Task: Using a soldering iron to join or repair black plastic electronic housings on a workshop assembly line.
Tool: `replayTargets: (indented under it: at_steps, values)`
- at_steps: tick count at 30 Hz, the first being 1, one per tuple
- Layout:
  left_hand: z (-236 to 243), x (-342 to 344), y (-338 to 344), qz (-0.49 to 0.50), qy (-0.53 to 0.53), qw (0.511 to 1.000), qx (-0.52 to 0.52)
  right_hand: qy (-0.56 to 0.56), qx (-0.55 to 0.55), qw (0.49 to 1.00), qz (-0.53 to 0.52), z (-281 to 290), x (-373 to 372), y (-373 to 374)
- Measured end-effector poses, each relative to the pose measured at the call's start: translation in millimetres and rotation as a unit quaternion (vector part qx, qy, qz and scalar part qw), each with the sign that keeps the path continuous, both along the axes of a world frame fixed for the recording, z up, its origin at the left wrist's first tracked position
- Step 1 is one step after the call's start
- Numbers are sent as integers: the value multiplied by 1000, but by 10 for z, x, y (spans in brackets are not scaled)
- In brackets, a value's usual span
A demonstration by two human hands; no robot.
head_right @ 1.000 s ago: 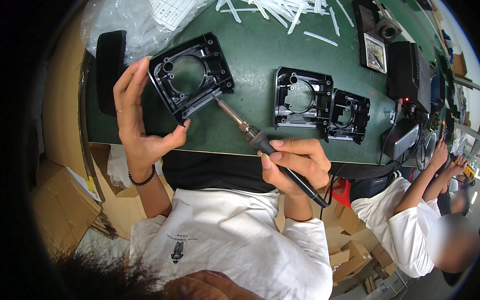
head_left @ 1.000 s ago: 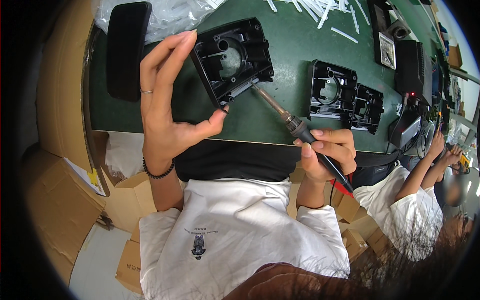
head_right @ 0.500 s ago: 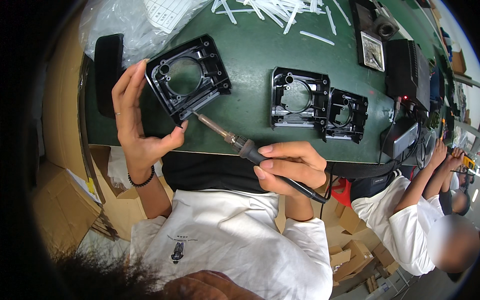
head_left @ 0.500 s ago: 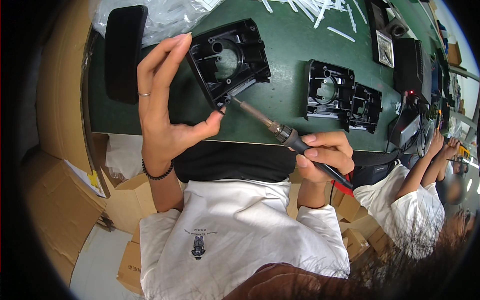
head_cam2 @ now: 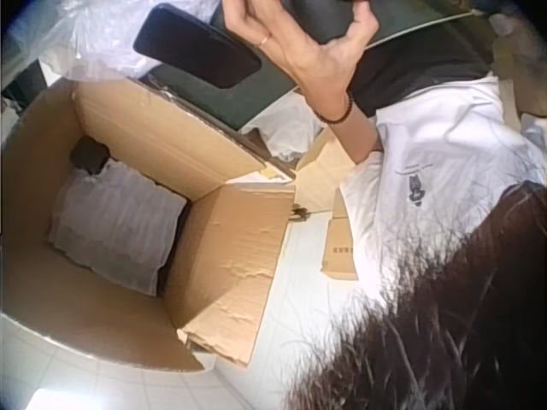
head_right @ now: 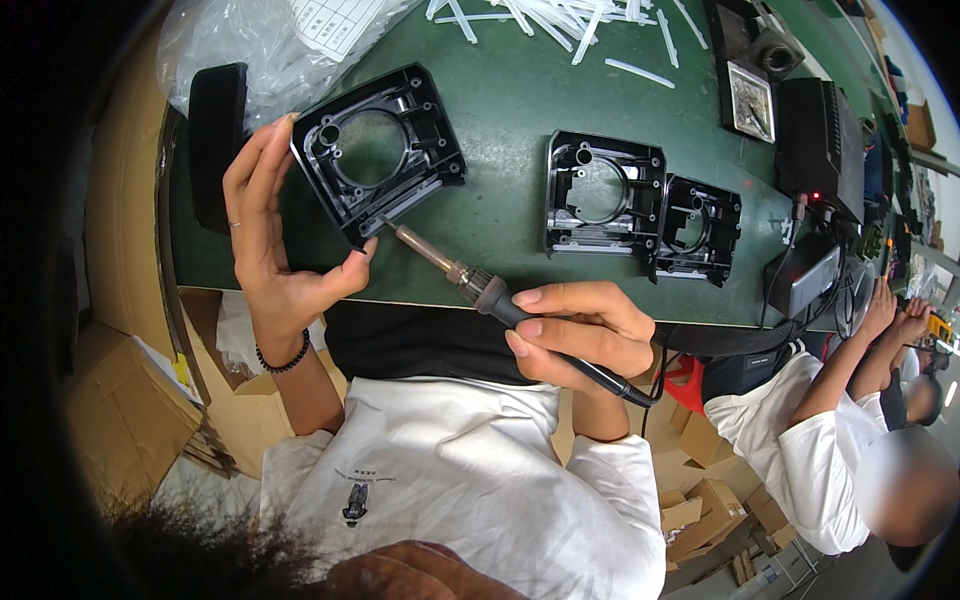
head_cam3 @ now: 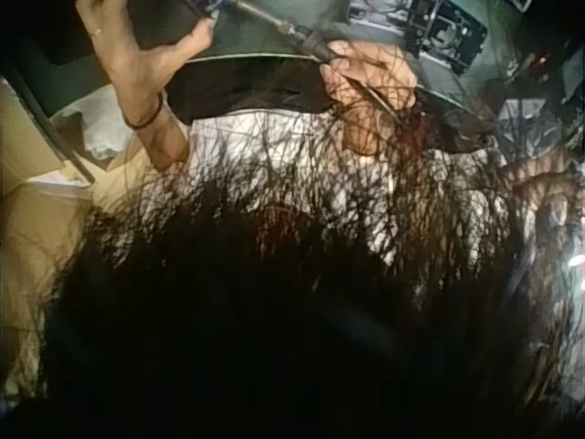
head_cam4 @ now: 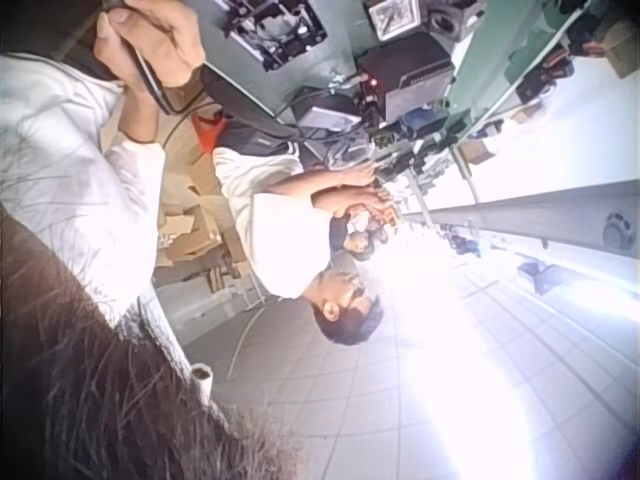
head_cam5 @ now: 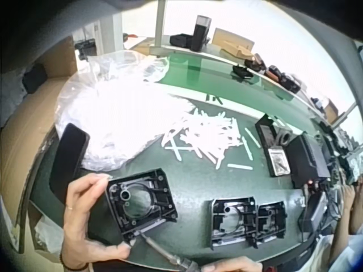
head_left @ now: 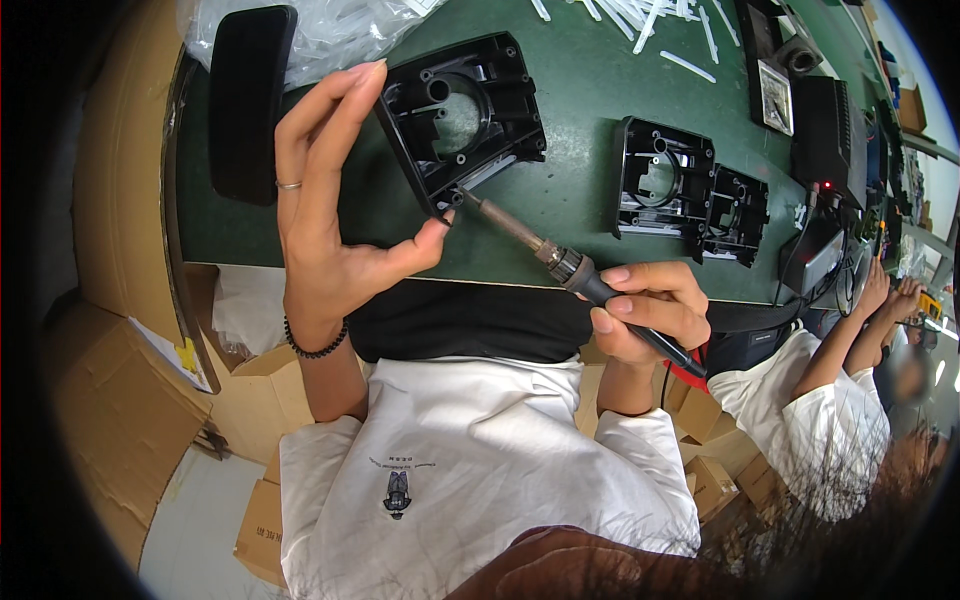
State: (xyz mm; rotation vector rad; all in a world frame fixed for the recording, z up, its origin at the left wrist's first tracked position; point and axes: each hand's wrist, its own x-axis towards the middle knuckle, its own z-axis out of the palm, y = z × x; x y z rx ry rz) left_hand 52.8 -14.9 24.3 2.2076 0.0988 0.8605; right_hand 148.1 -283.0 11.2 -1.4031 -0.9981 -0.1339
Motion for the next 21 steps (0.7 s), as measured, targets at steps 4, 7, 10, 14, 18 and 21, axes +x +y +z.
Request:
replayTargets:
  at_steps: [4, 7, 10, 14, 18, 21]
  values:
    - [-6, -8, 2, 0, 6, 1000, -2, 2, -10, 1000, 6, -1, 4, -13]
    - [-14, 4, 1, -2, -2, 1000, -5, -7, -13, 1000, -3, -25, 3, -49]
    - [-21, 7, -3, 1, 4, 1000, -9, -20, -21, 1000, 0, -75, -20, -87]
    - [102, 25, -24, 10, -1, 1000, 5, 89, 155, 978, -111, -120, -112, -127]
    - [528, 547, -61, 22, -40, 998, 36, 93, 282, 920, -257, -15, -129, -251]
    - [827, 1614, -12, 8, -113, 987, 112, 108, 257, 923, -266, 92, -164, -341]
